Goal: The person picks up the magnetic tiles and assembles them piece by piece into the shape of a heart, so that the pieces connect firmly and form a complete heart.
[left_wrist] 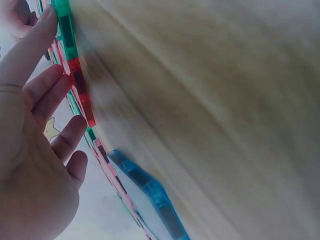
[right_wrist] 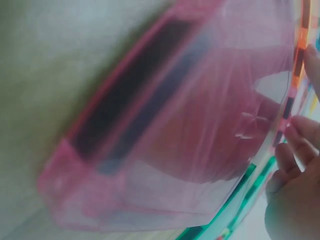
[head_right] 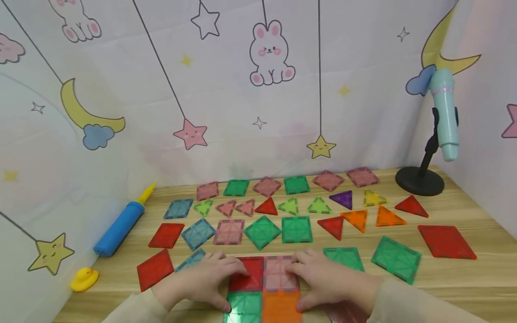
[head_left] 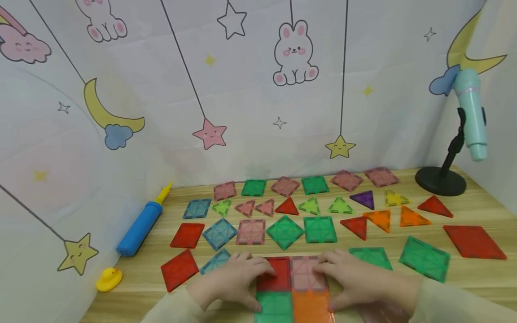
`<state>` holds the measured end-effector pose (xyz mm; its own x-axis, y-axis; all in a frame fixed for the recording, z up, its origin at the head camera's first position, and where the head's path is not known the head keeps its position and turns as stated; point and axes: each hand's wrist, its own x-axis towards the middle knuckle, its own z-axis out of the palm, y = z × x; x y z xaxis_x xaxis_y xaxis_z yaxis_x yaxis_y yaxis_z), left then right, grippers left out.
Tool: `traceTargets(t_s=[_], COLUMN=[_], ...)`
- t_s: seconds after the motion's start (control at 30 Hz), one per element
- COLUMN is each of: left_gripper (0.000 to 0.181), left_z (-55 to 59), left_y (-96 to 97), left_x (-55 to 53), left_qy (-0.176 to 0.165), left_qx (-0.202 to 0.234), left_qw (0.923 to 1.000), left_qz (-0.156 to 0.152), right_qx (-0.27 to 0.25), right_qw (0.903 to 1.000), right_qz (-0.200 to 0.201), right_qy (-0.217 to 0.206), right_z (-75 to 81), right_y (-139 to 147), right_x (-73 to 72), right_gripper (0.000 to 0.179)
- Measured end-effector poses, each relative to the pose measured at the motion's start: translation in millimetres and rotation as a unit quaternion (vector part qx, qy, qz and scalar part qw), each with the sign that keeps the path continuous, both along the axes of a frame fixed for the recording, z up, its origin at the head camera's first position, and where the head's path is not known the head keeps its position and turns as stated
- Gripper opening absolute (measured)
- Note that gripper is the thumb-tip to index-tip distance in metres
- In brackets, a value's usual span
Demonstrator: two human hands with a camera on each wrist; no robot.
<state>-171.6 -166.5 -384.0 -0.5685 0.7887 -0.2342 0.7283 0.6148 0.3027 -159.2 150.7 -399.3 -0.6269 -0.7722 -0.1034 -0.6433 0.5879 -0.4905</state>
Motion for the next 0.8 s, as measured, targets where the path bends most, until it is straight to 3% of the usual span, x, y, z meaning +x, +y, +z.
traceTargets(t_s=[0.23,0.43,0.5,0.6,0.7,0.8], left_gripper=[0.062,0.062,0.062,0.061,0.061,0.062], left_z=[1.4,5.9,6.3,5.8,5.3,5.3], left_y=[-0.9,-5.2,-7.1,-8.6,-7.9,-6.7], left_x=[1.2,4.3,4.6,3.9,2.9,2.6], left_qy=[0.008,0.0,0.0,-0.003,-0.009,-0.014], left_qx=[-0.001,-0.014,-0.013,-0.009,-0.008,-0.006], left_qw=[0.9999,0.9999,0.9999,0.9999,0.9999,0.9999], left_qz=[-0.008,-0.002,-0.001,-0.001,-0.002,-0.003], right_qx=[-0.002,0.021,0.016,-0.005,-0.018,-0.015], right_qw=[0.9987,0.9978,0.9966,0.9909,0.9859,0.9902], right_qz=[0.028,0.063,0.08,0.108,0.114,0.092], right_qy=[0.044,-0.005,0.015,0.08,0.122,0.104], right_z=[4.4,12.5,10.9,4.9,-1.7,-3.7], right_y=[23,55,62,68,66,56], right_x=[-3.7,2.0,6.9,14.0,18.2,18.9], right_gripper=[0.054,0.048,0.049,0.048,0.044,0.042])
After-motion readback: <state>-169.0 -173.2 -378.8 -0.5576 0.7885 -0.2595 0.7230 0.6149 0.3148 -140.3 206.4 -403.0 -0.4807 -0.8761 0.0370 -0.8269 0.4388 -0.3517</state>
